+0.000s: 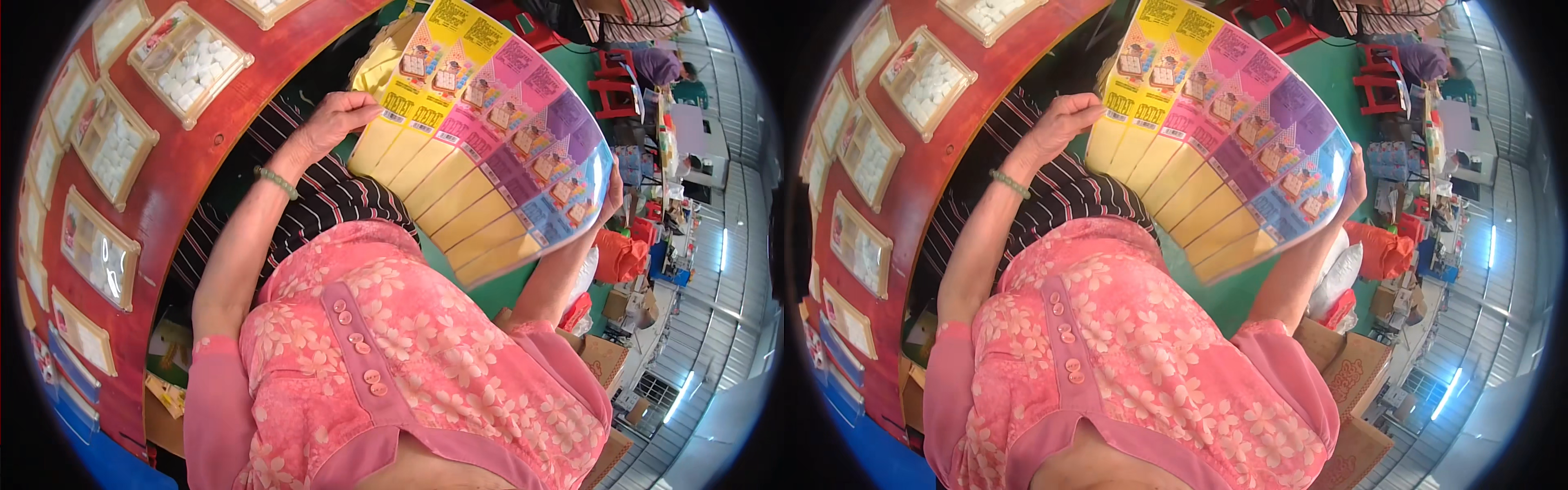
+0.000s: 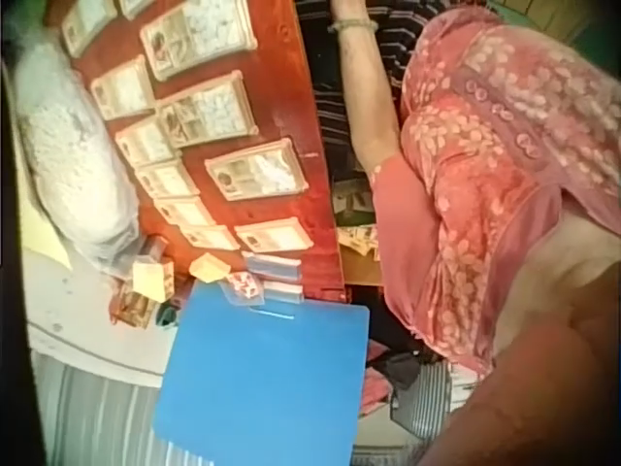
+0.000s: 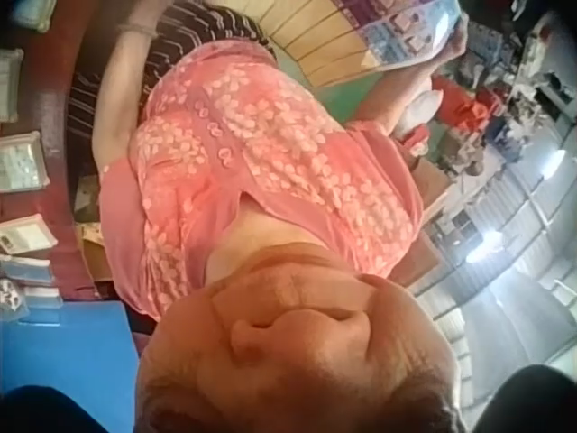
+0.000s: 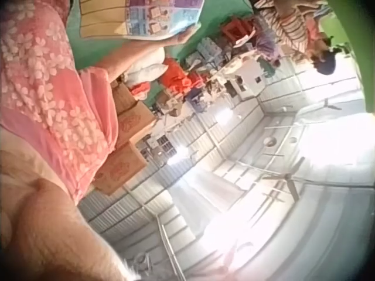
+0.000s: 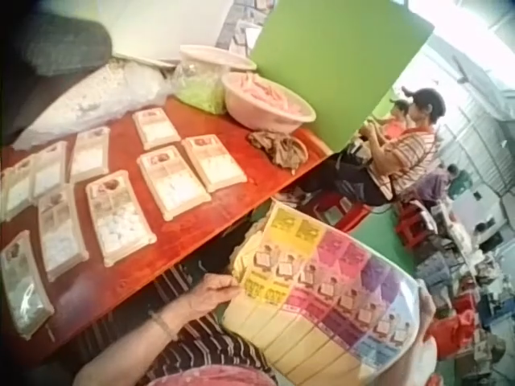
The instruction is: Packaging small square sweets into plastic trays and applying paper labels.
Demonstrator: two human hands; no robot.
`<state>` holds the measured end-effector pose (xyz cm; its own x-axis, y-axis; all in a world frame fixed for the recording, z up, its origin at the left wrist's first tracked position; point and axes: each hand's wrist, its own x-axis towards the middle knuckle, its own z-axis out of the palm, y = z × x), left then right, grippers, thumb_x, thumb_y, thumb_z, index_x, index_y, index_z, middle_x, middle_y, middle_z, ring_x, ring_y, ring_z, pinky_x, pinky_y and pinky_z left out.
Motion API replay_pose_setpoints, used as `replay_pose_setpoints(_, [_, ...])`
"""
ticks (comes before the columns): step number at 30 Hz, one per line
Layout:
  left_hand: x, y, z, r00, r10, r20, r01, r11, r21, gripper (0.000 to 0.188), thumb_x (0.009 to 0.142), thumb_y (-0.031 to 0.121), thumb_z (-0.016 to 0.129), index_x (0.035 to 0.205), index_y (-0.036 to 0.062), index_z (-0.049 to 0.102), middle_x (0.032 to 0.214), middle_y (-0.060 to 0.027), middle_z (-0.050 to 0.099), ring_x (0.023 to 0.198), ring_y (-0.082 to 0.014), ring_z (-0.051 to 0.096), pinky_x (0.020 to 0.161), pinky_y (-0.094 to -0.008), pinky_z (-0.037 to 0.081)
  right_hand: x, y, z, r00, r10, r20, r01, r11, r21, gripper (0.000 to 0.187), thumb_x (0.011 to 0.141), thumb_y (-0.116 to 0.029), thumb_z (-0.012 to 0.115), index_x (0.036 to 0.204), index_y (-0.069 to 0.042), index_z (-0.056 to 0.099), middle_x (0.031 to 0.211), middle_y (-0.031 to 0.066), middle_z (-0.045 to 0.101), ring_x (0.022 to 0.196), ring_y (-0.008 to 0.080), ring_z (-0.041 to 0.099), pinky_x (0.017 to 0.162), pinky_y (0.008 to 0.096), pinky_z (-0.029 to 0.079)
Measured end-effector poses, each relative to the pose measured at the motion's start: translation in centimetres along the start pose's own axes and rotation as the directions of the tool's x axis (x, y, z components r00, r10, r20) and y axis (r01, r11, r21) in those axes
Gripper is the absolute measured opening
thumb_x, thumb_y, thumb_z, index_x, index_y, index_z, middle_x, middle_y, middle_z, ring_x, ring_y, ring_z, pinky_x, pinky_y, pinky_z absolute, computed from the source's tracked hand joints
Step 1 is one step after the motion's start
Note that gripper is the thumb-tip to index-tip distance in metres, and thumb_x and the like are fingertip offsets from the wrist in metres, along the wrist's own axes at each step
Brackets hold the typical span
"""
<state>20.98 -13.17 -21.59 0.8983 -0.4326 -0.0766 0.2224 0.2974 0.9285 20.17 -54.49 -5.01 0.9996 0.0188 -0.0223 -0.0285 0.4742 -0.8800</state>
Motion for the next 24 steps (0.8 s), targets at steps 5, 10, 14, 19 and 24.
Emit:
replay_pose_setpoints(5, [-1.3, 0.0, -1.3, 0.988, 0.147, -0.050, -0.139, 0.980, 0.140, 0.019, 0.093, 0.018, 0.056, 0.082, 0.0043, 0.060, 0.076, 0.0079, 0.053, 0.072, -0.0003, 0.043, 0.065, -0.0173, 0.036, 2.5, -2.1, -0.9, 0.996, -0.053, 0.068, 0.068, 0.968, -0.241, 0.010, 0.089, -0.013, 0.054, 0.091, -0.004, 0.057, 0.093, 0.0089, 0.064, 0.090, 0.0192, 0.062, 0.084, 0.0341, 0.048])
replay_pose_setpoints(10, [-3.4, -0.1, -1.6, 0.993, 0.076, -0.090, -0.053, 0.970, 0.238, 0.020, 0.090, 0.016, 0.058, 0.077, 0.0008, 0.059, 0.072, 0.0069, 0.052, 0.073, -0.0013, 0.043, 0.065, -0.0202, 0.037, 6.9, -1.7, -1.3, 0.977, 0.074, 0.200, 0.036, 0.866, -0.498, 0.010, 0.090, -0.011, 0.056, 0.083, -0.006, 0.052, 0.077, -0.0021, 0.054, 0.071, 0.0069, 0.051, 0.067, 0.0202, 0.040])
replay_pose_setpoints(14, [-3.9, -1.1, -2.2, 0.997, -0.077, 0.007, 0.076, 0.995, 0.066, 0.011, 0.088, 0.013, 0.060, 0.092, 0.0024, 0.060, 0.087, 0.0028, 0.058, 0.083, -0.0045, 0.051, 0.076, -0.0214, 0.042, 6.7, -2.6, 2.5, 0.974, 0.085, 0.212, 0.021, 0.892, -0.451, 0.011, 0.089, -0.009, 0.058, 0.082, -0.005, 0.051, 0.073, -0.0016, 0.054, 0.065, 0.0054, 0.050, 0.061, 0.0194, 0.040])
replay_pose_setpoints(19, [-3.6, 2.9, -1.6, 0.992, 0.033, -0.119, -0.029, 0.999, 0.035, 0.069, 0.079, 0.018, 0.071, 0.137, 0.0038, 0.036, 0.130, -0.0135, 0.048, 0.114, -0.0239, 0.050, 0.096, -0.0340, 0.043, 6.9, -3.9, 5.2, 0.900, 0.215, 0.379, -0.009, 0.879, -0.476, 0.008, 0.088, -0.006, 0.058, 0.082, -0.002, 0.055, 0.074, 0.0014, 0.061, 0.063, 0.0057, 0.055, 0.058, 0.0193, 0.042])
replay_pose_setpoints(24, [-2.3, 4.4, -1.1, 0.952, 0.176, -0.249, -0.087, 0.939, 0.332, 0.081, 0.075, 0.024, 0.076, 0.141, 0.0065, 0.032, 0.139, -0.0173, 0.041, 0.123, -0.0293, 0.044, 0.101, -0.0431, 0.036, 7.9, -3.4, 8.3, 0.873, 0.368, 0.321, -0.057, 0.730, -0.681, 0.015, 0.086, -0.013, 0.062, 0.078, -0.005, 0.052, 0.069, -0.0024, 0.054, 0.061, 0.0033, 0.047, 0.054, 0.0189, 0.034])
